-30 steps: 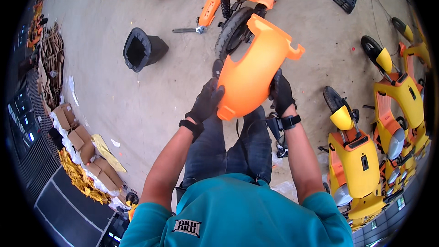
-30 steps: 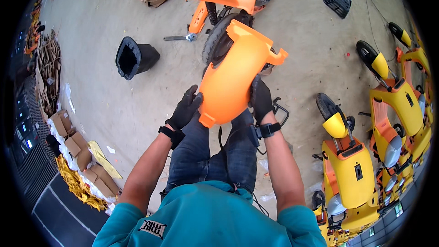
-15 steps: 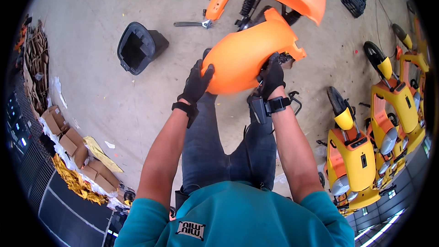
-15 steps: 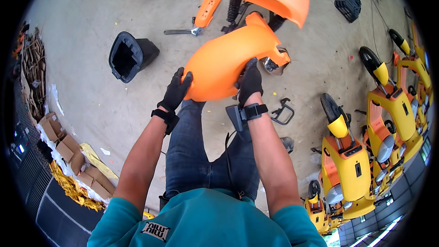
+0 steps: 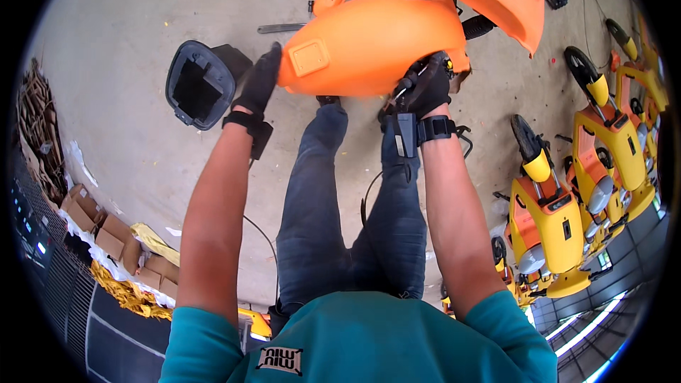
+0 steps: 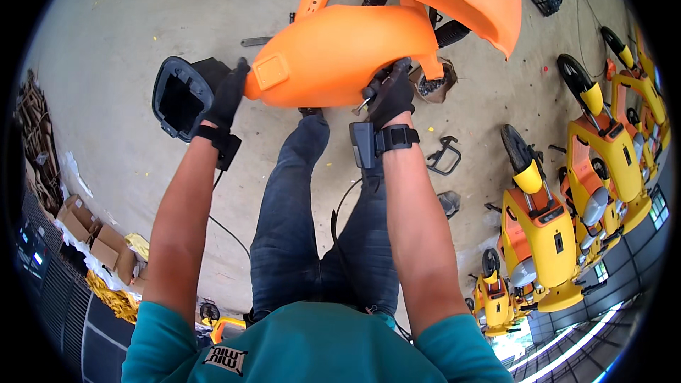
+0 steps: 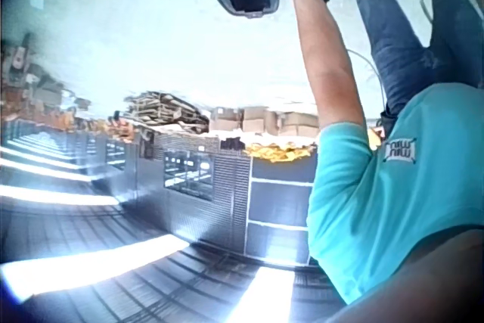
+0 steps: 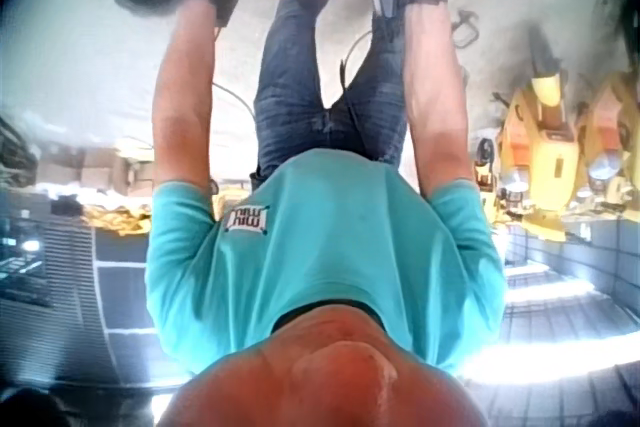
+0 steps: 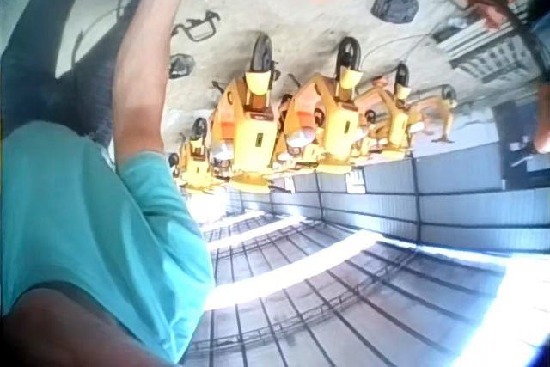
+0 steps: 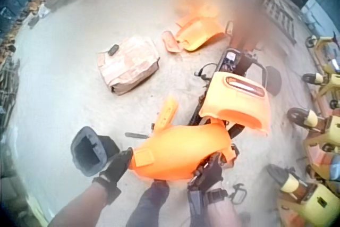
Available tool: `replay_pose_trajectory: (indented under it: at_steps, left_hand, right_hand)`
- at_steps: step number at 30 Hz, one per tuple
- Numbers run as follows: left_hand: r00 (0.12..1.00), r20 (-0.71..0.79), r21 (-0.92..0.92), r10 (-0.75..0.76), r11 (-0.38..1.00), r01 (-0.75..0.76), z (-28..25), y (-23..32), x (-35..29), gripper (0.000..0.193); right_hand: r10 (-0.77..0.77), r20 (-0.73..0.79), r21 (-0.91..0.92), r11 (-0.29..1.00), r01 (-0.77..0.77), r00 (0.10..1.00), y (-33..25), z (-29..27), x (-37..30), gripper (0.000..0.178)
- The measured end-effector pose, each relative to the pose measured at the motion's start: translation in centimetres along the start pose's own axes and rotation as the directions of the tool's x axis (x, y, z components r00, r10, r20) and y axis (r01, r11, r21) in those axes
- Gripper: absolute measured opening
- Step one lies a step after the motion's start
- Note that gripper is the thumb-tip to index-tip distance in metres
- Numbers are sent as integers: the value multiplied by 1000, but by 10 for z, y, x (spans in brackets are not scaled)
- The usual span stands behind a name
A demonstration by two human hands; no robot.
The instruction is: The person uses a screwdriver to remove screws from an orange plastic body panel on a scooter frame. After detaching the panel, they place it on the floor and then pick up another orange body part to position it near the scooter.
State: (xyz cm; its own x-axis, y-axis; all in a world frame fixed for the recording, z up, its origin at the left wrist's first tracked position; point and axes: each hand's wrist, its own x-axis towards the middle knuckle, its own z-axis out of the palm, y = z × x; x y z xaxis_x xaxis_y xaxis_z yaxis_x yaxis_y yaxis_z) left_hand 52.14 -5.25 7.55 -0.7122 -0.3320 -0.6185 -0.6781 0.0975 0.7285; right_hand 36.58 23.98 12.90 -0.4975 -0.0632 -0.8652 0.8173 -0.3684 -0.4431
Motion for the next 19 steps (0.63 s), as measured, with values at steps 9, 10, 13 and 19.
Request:
replay_pose_trajectory:
  at_steps: [9, 10, 13, 19]
  left_hand:
    - [882, 132, -484, -453, 747, 456, 12, 16, -45, 58]
    - [886, 156, -521, -436, 725, 449, 15, 12, -49, 55]
    - [896, 103, -603, -431, 689, 401, 29, 7, -56, 50]
    - [973, 17, -720, -231, 673, 172, 31, -32, -34, 53]
  right_hand:
    - [-11, 158, -17, 1000, 14, 987, -8, -29, -2, 39]
    - [-23, 194, -6, 1000, 25, 981, -8, -35, 2, 39]
    - [-20, 213, 51, 999, 10, 977, -5, -47, 7, 38]
    - [29, 422, 232, 963, -139, 906, -3, -68, 42, 38]
